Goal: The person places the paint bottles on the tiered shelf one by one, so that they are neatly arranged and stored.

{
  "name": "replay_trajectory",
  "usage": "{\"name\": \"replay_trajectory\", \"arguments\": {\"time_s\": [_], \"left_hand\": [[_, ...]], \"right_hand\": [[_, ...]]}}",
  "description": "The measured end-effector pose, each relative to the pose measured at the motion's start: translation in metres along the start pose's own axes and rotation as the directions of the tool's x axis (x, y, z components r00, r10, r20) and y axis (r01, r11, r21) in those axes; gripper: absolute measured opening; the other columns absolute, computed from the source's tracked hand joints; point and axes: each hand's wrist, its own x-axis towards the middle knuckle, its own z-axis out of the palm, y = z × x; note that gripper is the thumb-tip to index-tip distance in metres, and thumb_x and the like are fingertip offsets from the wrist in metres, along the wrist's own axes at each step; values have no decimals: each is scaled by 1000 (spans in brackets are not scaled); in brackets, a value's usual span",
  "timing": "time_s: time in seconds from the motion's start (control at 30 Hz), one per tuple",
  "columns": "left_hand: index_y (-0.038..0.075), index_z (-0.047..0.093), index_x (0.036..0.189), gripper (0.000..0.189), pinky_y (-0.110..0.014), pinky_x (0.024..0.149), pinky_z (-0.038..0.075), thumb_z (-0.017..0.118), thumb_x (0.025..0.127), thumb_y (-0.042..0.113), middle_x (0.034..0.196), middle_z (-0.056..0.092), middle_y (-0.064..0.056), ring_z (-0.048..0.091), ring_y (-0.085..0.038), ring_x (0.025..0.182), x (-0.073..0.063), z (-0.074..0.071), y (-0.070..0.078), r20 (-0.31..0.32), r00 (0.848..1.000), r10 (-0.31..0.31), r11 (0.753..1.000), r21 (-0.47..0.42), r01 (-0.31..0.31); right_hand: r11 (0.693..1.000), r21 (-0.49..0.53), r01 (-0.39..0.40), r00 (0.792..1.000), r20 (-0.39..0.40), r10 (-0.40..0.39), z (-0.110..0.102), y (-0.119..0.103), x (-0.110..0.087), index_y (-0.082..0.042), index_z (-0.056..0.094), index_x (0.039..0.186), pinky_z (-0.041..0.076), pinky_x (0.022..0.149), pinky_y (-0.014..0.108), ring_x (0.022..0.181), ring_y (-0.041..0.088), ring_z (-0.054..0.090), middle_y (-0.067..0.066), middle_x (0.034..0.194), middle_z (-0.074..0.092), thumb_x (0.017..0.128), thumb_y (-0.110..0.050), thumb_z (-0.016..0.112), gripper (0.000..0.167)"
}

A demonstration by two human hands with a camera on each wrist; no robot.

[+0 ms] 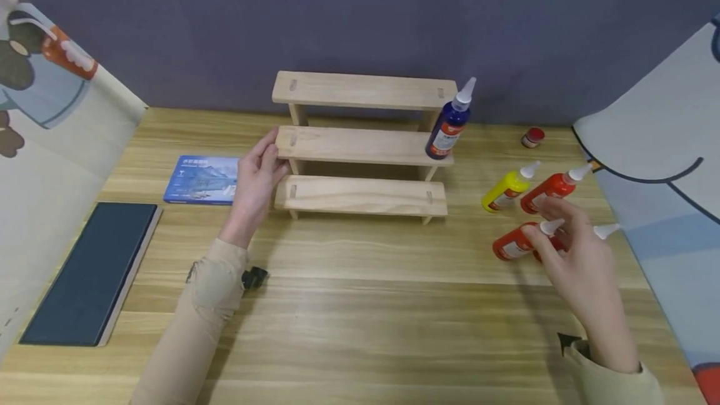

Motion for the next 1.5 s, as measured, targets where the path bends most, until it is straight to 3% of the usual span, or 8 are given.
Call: {"name": "replay_trajectory", "arguments": {"time_s": [0.07,0.23,0.3,0.4,0.53,0.67,0.87,1.5], "left_hand": [[2,26,168,52,-30,122,42,34,118,12,175,23,-18,33,-31,157,0,-1,0,-3,1000,-3,1000,3,3],[3,27,168,51,-29,122,43,35,118,12,175,24,-17,34,-30,157,1,-1,-1,-5,1000,-10,1000,11,10],[3,27,168,51,-30,122,42,35,118,12,175,24,-18,34,-31,157,2,-1,-1,-6,1000,-11,1000,9,11],[3,26,168,51,-30,122,42,35,118,12,175,24,-18,33,-31,157,2,-1,0,-3,1000,-11,1000,5,11],[3,26,168,51,-29,122,42,35,118,12,175,24,-17,34,-30,157,1,-1,0,0,1000,-11,1000,3,11],[3,26,168,52,-29,122,42,35,118,12,175,24,-17,33,-30,157,0,-1,1,2,1000,-13,1000,4,13],[3,27,168,51,-29,122,42,35,118,11,174,25,-18,34,-31,157,1,0,0,-2,1000,-12,1000,5,12],[2,28,167,51,-29,121,43,35,118,10,173,27,-19,36,-31,156,-1,0,0,-9,1000,-4,1000,-5,4]], "right_hand": [[1000,-1,-7,1000,6,7,1,2,0,7,50,150,36,80,-8,104,50,66,33,133,64,98,-5,80,61],[999,-29,-20,1000,15,20,4,11,-4,5,54,146,38,75,-8,90,19,63,30,127,65,95,-5,83,60],[999,-20,-37,999,26,38,5,13,-6,6,54,145,38,75,-8,93,22,66,31,126,66,96,-6,83,59],[997,-24,-76,996,55,77,8,16,-10,9,51,141,41,72,-8,99,47,70,37,120,66,97,-9,83,57],[993,-53,-103,990,90,108,12,19,-13,12,50,133,67,71,24,97,55,70,41,115,66,99,-13,82,52],[993,-58,-104,988,111,110,15,21,-14,11,50,131,63,76,57,97,54,70,40,116,66,98,-13,82,51],[992,-67,-103,984,137,111,16,23,-16,12,50,128,59,83,66,98,55,69,41,117,65,98,-10,81,48],[996,-67,-67,989,126,75,15,23,-12,13,54,127,56,85,68,99,55,69,40,118,66,99,-2,77,39]]}}
